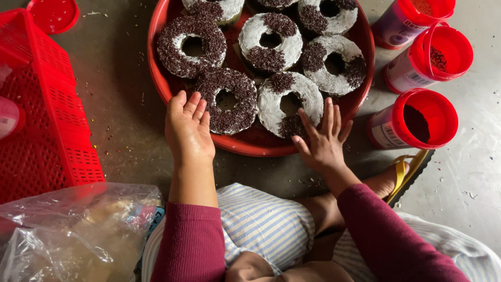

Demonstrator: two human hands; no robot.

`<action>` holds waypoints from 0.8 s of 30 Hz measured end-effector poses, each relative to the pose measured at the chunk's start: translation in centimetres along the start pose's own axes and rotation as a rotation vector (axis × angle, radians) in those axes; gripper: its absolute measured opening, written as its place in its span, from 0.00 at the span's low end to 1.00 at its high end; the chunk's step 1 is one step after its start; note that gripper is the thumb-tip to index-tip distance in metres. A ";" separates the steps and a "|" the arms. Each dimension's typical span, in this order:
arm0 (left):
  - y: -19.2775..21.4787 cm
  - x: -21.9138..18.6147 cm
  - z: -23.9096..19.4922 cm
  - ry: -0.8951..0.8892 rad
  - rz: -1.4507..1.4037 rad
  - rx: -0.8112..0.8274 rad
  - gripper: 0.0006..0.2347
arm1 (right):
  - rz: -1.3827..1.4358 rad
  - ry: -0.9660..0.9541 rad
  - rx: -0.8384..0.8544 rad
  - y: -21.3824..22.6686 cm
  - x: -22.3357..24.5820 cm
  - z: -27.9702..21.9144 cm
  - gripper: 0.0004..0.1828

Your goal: The person arranges ring-shaped donuts in a red tray, then grates a block of white cheese into a bowl and sprinkles the grated cheese onto the donuts by hand.

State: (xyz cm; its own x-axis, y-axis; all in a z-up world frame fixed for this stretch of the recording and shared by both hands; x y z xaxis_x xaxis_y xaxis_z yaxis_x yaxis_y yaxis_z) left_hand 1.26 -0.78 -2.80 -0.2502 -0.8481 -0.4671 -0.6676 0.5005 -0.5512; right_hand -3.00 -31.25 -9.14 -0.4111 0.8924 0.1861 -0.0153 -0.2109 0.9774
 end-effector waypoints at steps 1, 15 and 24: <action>0.0 0.0 0.0 0.000 0.000 0.004 0.25 | 0.003 -0.002 0.015 0.0 -0.4 0.0 0.38; 0.1 1.0 0.5 0.009 0.035 0.023 0.25 | 0.106 0.036 -0.060 1.3 -0.4 1.4 0.42; -0.1 0.6 0.4 0.000 0.050 0.006 0.25 | 0.047 0.027 0.117 0.0 -1.4 11.3 0.44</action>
State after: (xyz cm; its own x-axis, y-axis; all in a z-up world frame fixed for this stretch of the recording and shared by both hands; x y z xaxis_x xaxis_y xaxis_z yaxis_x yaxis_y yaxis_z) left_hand 1.47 -1.30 -3.32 -0.2834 -0.8217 -0.4944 -0.6501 0.5437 -0.5309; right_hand 7.82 -27.97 -8.26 -0.4329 0.8714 0.2306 0.1100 -0.2028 0.9730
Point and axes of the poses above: each hand's wrist, its own z-axis towards the middle knuckle, its own y-axis out of the back of the hand, x = y × z, the point moved 1 cm from there along z, towards the middle knuckle, and after that the axes turned 15 degrees about y, right-handed, at the moved point
